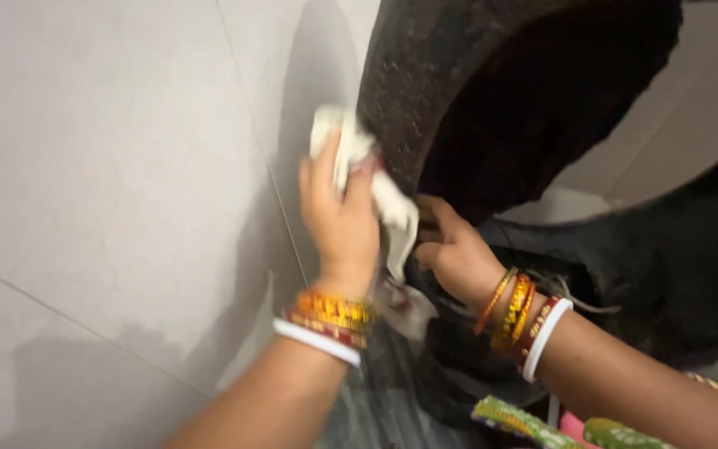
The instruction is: Cleaning a large decorative sculpture with a buddha head using a spray bottle and cloth.
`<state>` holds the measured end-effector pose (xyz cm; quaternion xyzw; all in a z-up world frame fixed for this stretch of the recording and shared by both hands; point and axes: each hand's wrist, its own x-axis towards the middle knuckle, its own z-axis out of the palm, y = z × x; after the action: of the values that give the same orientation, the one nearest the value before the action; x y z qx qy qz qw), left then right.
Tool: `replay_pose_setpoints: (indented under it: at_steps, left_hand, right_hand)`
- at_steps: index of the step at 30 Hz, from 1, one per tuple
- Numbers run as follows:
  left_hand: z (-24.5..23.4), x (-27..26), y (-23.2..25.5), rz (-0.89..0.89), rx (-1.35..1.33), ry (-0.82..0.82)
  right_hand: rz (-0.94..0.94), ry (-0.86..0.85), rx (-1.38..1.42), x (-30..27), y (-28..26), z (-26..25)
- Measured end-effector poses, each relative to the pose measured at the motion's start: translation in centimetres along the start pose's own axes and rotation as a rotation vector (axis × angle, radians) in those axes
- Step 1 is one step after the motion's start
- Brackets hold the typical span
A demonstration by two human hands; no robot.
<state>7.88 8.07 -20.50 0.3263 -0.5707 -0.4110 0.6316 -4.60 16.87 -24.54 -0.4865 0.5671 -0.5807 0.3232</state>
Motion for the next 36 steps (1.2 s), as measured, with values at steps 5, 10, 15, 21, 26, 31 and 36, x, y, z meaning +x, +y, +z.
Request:
replay_pose_setpoints:
  at_steps: [5,10,15,21,26,31,36]
  left_hand:
    - [2.3,4.0,3.3,0.582,0.145,-0.033]
    - [-0.3,-0.8,-2.4,0.331,0.210,-0.050]
    - [-2.2,-8.0,-8.1,0.018,0.355,-0.271]
    - [-1.4,-14.8,-18.5,-0.361,0.452,-0.785]
    - [1.3,-11.0,-6.2,-0.920,-0.392,-1.019]
    - [6.9,-11.9,-3.0,-0.963,-0.497,-1.244]
    - [13.6,-16.8,-1.0,-0.553,-0.239,-1.463]
  right_hand:
    - [0.147,0.052,0.024,-0.2,0.7,-1.0]
    - [0.103,-0.018,0.070,-0.7,-1.0,0.7]
    - [-0.062,-0.020,0.035,-1.4,0.6,-0.1]
    - [0.078,0.070,-0.017,-3.4,5.5,-4.0]
    - [0.207,0.338,-0.093,-10.3,6.5,-8.0]
    - [0.433,0.506,0.500,-17.4,2.5,-8.3]
    - [0.306,0.869,0.570,-24.0,1.1,-12.0]
